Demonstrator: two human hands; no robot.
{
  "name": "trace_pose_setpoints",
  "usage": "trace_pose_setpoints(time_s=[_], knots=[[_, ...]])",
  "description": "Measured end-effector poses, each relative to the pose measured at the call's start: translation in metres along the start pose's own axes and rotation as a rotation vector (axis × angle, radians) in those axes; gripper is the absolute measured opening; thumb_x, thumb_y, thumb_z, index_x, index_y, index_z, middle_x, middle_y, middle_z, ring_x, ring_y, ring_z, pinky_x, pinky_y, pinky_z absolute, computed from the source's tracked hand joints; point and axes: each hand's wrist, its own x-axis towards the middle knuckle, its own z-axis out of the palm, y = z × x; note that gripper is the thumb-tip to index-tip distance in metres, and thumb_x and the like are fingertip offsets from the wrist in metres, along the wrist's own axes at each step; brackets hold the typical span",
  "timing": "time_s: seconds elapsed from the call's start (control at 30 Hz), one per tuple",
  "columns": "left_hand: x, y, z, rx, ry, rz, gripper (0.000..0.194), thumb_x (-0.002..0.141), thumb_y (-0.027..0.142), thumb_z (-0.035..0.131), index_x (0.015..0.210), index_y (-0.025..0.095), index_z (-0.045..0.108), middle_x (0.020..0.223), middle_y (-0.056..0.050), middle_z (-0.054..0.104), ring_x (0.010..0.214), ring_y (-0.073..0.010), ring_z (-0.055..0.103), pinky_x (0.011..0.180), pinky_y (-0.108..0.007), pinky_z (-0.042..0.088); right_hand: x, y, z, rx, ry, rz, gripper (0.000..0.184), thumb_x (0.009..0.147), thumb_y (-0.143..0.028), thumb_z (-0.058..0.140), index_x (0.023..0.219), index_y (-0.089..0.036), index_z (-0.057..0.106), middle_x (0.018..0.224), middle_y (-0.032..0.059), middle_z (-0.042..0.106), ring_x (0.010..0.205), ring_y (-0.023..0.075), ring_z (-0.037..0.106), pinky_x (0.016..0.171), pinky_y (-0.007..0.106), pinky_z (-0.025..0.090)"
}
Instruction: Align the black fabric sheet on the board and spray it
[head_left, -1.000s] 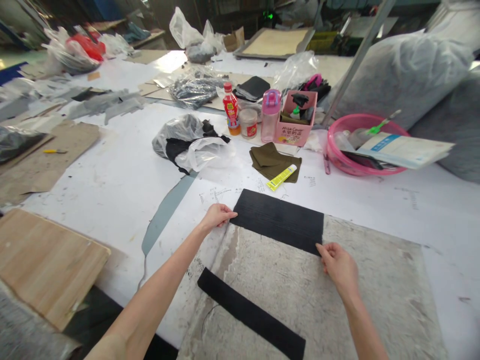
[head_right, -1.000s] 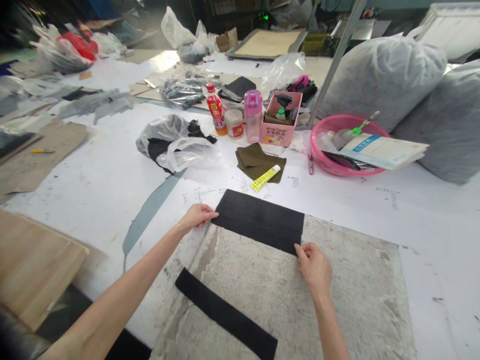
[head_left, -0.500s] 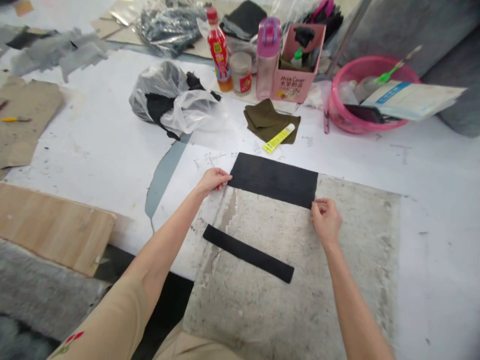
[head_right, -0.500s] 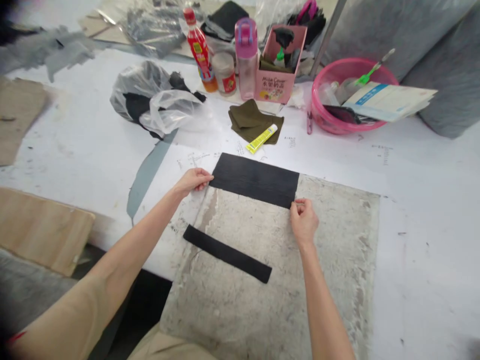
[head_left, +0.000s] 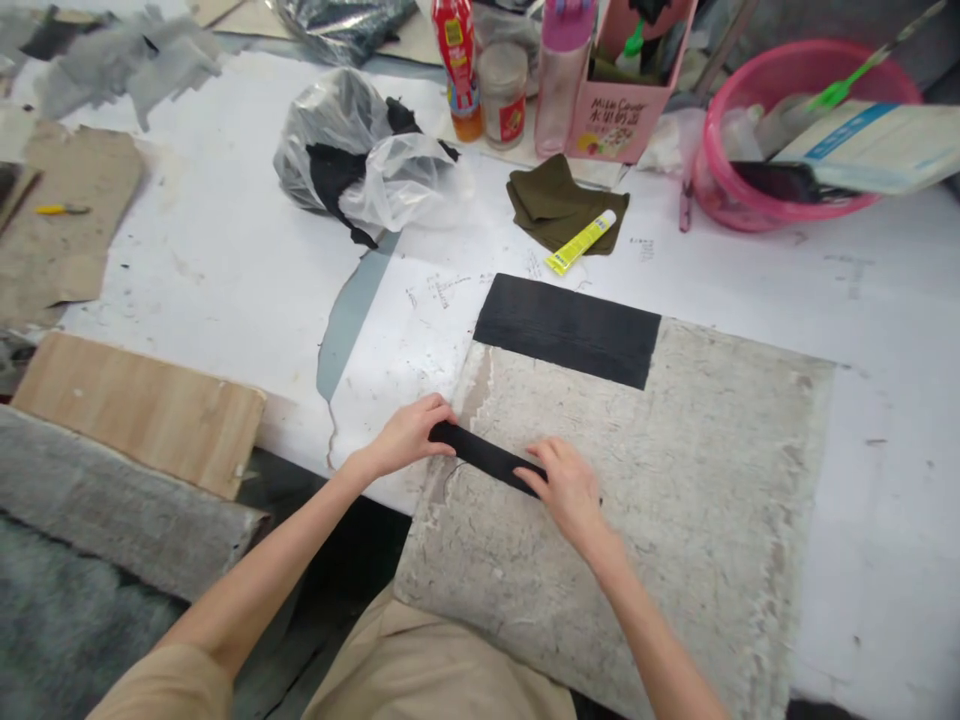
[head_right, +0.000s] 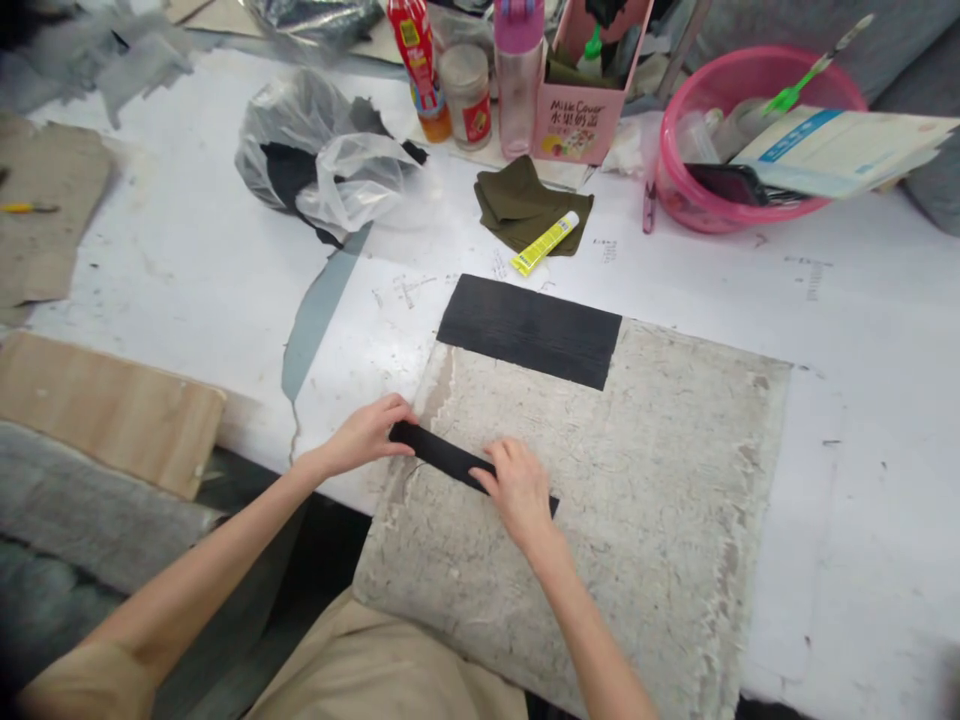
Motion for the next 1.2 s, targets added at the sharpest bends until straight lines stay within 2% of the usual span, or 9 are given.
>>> trace_pose_setpoints(time_s=[0.13,0.27,0.43,0.6,0.77,0.9,1.0,1.1,1.2], knots=[[-0.007,0.001,0.009,0.112,0.015,0.042,0.016,0.079,0.024,0.072,0.085,0.019,0.058,0.086,-0.002,0.058,0.085,-0.0194,0.054,0.072,-0.029,0.040,0.001,-0.034,0.021,-0.168,-0.111,0.034,0.024,0.078,-0.024,0.074,0.097,-0.020,0.060,0.094,0.0066,0.061,0.088,0.0243,0.058,0.072,0.034,0.045],[-0.008,0.006,0.011,0.095,0.061,0.067,0.016,0.080,0.018,0.069,0.075,0.018,0.054,0.084,-0.003,0.057,0.086,-0.0198,0.053,0.073,-0.029,0.039,0.000,-0.038,0.024,-0.180,-0.112,0.082,0.022,0.079,-0.021,0.073,0.095,-0.020,0.059,0.093,0.0048,0.061,0.085,0.0217,0.058,0.071,0.033,0.043],[-0.010,0.013,0.009,-0.103,0.021,-0.022,0.008,0.083,0.020,0.066,0.090,0.020,0.061,0.077,0.001,0.059,0.072,-0.0152,0.054,0.068,-0.027,0.039,0.001,-0.030,0.019,-0.136,-0.124,0.065,0.020,0.079,-0.025,0.073,0.090,-0.020,0.058,0.089,0.0036,0.063,0.086,0.0225,0.056,0.071,0.033,0.040],[-0.006,0.010,0.000,-0.349,0.045,-0.006,0.018,0.079,0.032,0.072,0.073,0.017,0.062,0.087,-0.004,0.063,0.084,-0.0176,0.058,0.077,-0.027,0.042,0.000,-0.018,0.006,0.033,-0.155,0.066,0.014,0.081,-0.025,0.071,0.077,-0.021,0.057,0.083,0.0006,0.062,0.083,0.0188,0.056,0.068,0.028,0.036],[0.001,0.002,-0.005,-0.486,-0.023,-0.220,0.017,0.078,0.033,0.071,0.075,0.017,0.067,0.074,-0.001,0.065,0.072,-0.0152,0.058,0.066,-0.024,0.041,-0.006,0.003,-0.014,0.195,-0.303,0.205,0.008,0.085,-0.023,0.063,0.077,-0.024,0.063,0.072,-0.0049,0.066,0.068,0.0134,0.058,0.063,0.026,0.032],[0.007,0.007,-0.011,-0.541,-0.113,-0.257,0.018,0.077,0.034,0.071,0.072,0.016,0.068,0.066,0.001,0.063,0.063,-0.0123,0.053,0.058,-0.021,0.038,-0.014,0.013,-0.023,0.244,-0.390,0.213,0.004,0.077,-0.020,0.066,0.078,-0.024,0.064,0.077,-0.0048,0.068,0.071,0.0134,0.059,0.063,0.024,0.032],[0.008,0.014,-0.019,-0.564,-0.152,-0.239,0.021,0.076,0.036,0.072,0.070,0.016,0.068,0.063,0.001,0.060,0.061,-0.0112,0.051,0.056,-0.020,0.036,-0.021,0.014,-0.023,0.282,-0.452,0.191,0.007,0.077,-0.019,0.063,0.070,-0.021,0.060,0.071,-0.0039,0.064,0.069,0.0133,0.056,0.061,0.025,0.029],[0.010,0.014,-0.027,-0.576,-0.113,-0.255,0.025,0.072,0.037,0.075,0.066,0.015,0.066,0.060,0.001,0.059,0.058,-0.0101,0.049,0.053,-0.020,0.035,-0.025,0.022,-0.026,0.412,-0.463,0.279,0.019,0.081,-0.024,0.058,0.063,-0.019,0.054,0.062,-0.0037,0.057,0.062,0.0120,0.051,0.057,0.025,0.028],[0.019,0.007,-0.031,-0.637,-0.025,-0.349,0.029,0.070,0.040,0.076,0.065,0.015,0.063,0.054,0.001,0.056,0.050,-0.0089,0.045,0.047,-0.019,0.031,-0.022,0.042,-0.038,0.542,-0.390,0.404,0.025,0.081,-0.035,0.058,0.063,-0.019,0.051,0.059,-0.0038,0.052,0.059,0.0120,0.047,0.054,0.025,0.029]])
